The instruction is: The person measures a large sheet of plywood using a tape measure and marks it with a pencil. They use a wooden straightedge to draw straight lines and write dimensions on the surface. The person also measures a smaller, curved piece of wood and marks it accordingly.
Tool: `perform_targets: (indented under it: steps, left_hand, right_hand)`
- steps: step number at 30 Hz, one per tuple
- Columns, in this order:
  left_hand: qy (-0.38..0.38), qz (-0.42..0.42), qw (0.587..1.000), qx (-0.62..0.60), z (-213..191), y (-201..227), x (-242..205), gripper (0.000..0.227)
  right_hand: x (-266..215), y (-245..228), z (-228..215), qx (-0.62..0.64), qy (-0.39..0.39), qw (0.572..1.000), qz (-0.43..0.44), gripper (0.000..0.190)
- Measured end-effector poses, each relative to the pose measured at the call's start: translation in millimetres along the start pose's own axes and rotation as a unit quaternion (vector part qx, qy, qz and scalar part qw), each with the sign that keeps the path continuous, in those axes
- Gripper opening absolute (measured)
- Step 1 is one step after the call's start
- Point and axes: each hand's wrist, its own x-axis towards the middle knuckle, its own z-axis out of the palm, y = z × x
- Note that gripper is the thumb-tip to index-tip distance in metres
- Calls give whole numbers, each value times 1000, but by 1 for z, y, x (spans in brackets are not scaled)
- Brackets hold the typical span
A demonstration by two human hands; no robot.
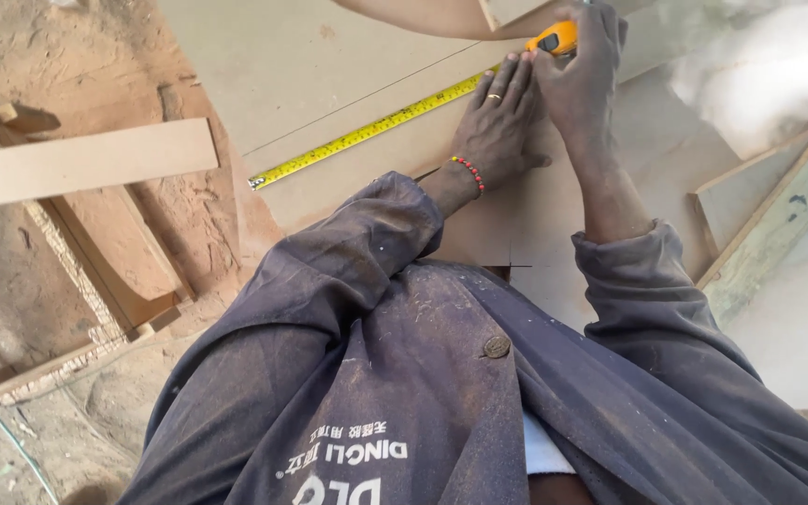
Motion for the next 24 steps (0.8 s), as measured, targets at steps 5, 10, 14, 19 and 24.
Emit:
perform_targets:
  steps: [5,10,14,19,24]
  left_hand:
    - [17,-24,999,-17,13,9,-8,133]
    - [8,-54,998,-9,15,22,-19,133]
    - [-8,-58,998,-12,17,30,-23,132]
    - [-31,-64,997,-18,16,35,-23,136]
    - [-40,-42,998,-20,12,41,-23,127]
  right_hand:
    - [-7,0,-5,-7,-8,998,-68,40]
    - [-19,12,-5,-12,-19,992,-127,42]
    - [-27,10,-9,-22,-30,992,-121,41]
    - [-32,9,-13,-25,-32,993,-115,42]
    - [-35,10,-20,-31,-34,994,-98,39]
